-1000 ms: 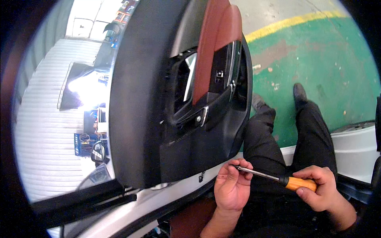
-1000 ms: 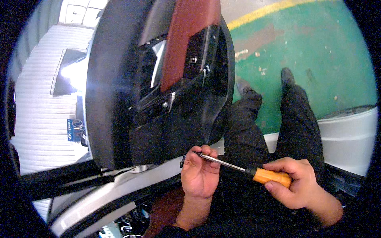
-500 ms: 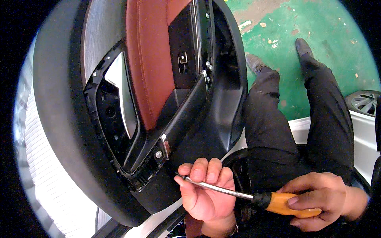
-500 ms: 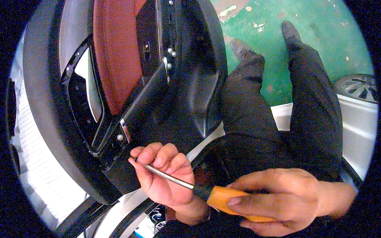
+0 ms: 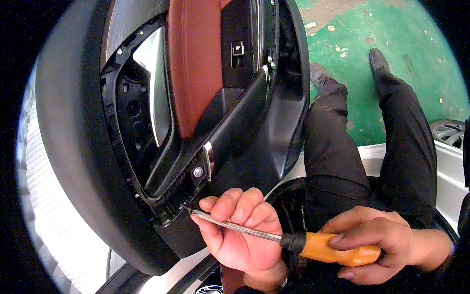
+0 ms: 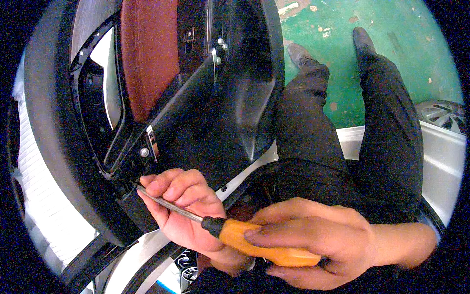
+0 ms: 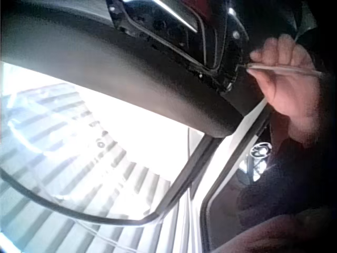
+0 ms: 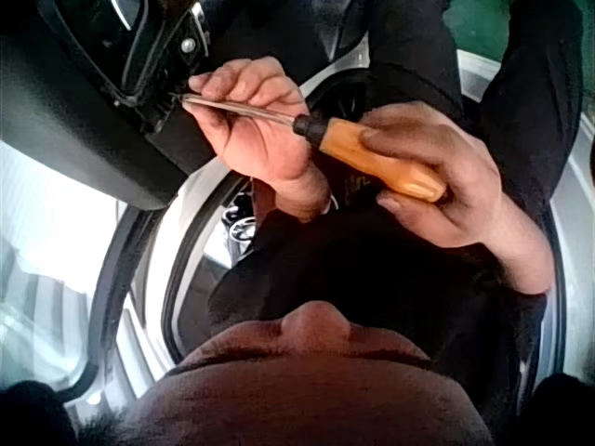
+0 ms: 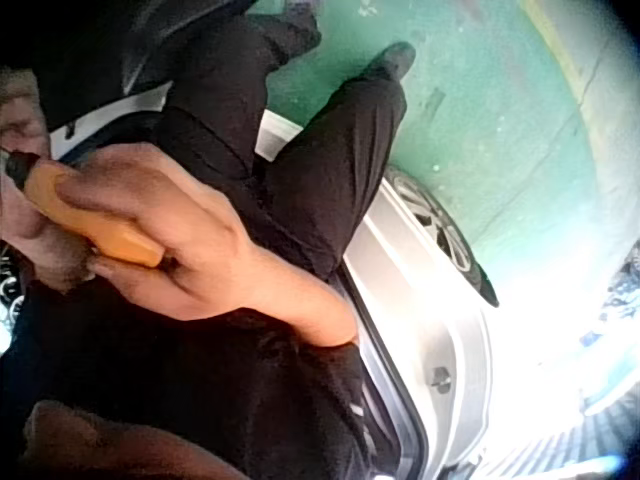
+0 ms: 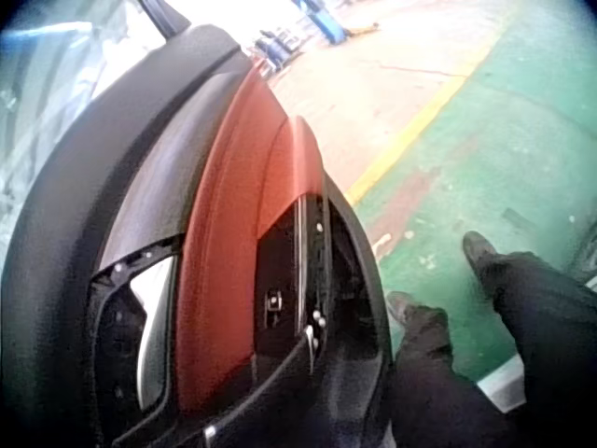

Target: The person removes a car door panel by first detaching a lower trim piece, then using a screwdriver to remove several screws from the door handle and armrest areas. After removing the screws, the person pulls the door panel away from the door frame to detach it.

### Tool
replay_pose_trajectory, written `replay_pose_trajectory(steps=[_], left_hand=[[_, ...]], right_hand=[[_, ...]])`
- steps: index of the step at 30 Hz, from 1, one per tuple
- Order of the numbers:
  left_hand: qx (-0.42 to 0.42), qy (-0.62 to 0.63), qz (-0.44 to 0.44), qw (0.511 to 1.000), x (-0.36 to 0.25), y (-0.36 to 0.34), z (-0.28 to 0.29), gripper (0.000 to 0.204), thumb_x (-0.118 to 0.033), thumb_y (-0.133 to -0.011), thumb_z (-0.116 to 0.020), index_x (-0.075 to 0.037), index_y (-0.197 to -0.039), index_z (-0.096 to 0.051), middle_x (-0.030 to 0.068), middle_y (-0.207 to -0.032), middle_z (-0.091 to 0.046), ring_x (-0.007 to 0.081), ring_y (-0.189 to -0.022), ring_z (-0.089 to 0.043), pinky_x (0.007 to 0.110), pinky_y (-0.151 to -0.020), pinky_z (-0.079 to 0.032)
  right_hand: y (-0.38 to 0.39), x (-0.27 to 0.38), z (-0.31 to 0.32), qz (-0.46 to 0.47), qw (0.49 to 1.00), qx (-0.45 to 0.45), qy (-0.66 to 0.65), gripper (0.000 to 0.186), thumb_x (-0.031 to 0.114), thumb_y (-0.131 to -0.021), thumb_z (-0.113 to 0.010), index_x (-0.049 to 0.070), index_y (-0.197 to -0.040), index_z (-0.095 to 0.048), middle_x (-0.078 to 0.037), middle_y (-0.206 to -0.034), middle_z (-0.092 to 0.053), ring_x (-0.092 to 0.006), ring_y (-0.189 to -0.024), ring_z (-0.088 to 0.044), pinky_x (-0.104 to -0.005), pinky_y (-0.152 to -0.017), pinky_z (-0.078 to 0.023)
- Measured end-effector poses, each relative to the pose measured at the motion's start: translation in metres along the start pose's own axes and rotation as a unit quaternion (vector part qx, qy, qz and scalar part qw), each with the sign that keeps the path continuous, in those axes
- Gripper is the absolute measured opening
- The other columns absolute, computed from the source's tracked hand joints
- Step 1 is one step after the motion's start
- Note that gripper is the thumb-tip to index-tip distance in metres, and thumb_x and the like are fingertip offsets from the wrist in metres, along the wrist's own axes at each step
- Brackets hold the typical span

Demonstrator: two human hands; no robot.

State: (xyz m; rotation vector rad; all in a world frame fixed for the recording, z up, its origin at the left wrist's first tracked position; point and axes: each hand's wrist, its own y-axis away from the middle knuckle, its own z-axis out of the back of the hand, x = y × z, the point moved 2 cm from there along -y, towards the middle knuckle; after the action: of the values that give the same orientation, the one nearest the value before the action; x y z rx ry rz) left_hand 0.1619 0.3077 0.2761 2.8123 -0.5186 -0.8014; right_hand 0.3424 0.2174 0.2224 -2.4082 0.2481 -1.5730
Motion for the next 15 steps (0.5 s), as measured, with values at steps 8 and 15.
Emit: replay_pose_trajectory(steps=[8,15], left_hand=[[0.003,-0.067,-0.022,0.998,-0.006,0.0,0.006,0.029,-0.031,-0.101,-0.056,-0.014,-0.122,-0.066,0.0002,-0.106,-0.061,0.0155,-0.09,-0.048,0.029,-0.081,-0.043],[0.01,-0.111,-0.032,0.993,-0.008,-0.004,0.015,0.03,-0.028,-0.101,-0.056,-0.014,-0.127,-0.062,0.001,-0.109,-0.061,0.0168,-0.096,-0.05,0.031,-0.087,-0.045]], right_hand=[[-0.019,-0.021,-0.025,0.084,0.994,-0.066,0.022,0.047,0.008,-0.079,-0.075,-0.002,-0.122,-0.06,-0.021,-0.112,-0.065,-0.0327,-0.098,-0.068,-0.0378,-0.085,-0.055],[-0.033,-0.032,-0.028,0.114,0.991,-0.04,0.052,0.05,0.002,-0.08,-0.072,-0.004,-0.127,-0.057,-0.018,-0.12,-0.063,-0.0323,-0.107,-0.065,-0.0373,-0.093,-0.051]])
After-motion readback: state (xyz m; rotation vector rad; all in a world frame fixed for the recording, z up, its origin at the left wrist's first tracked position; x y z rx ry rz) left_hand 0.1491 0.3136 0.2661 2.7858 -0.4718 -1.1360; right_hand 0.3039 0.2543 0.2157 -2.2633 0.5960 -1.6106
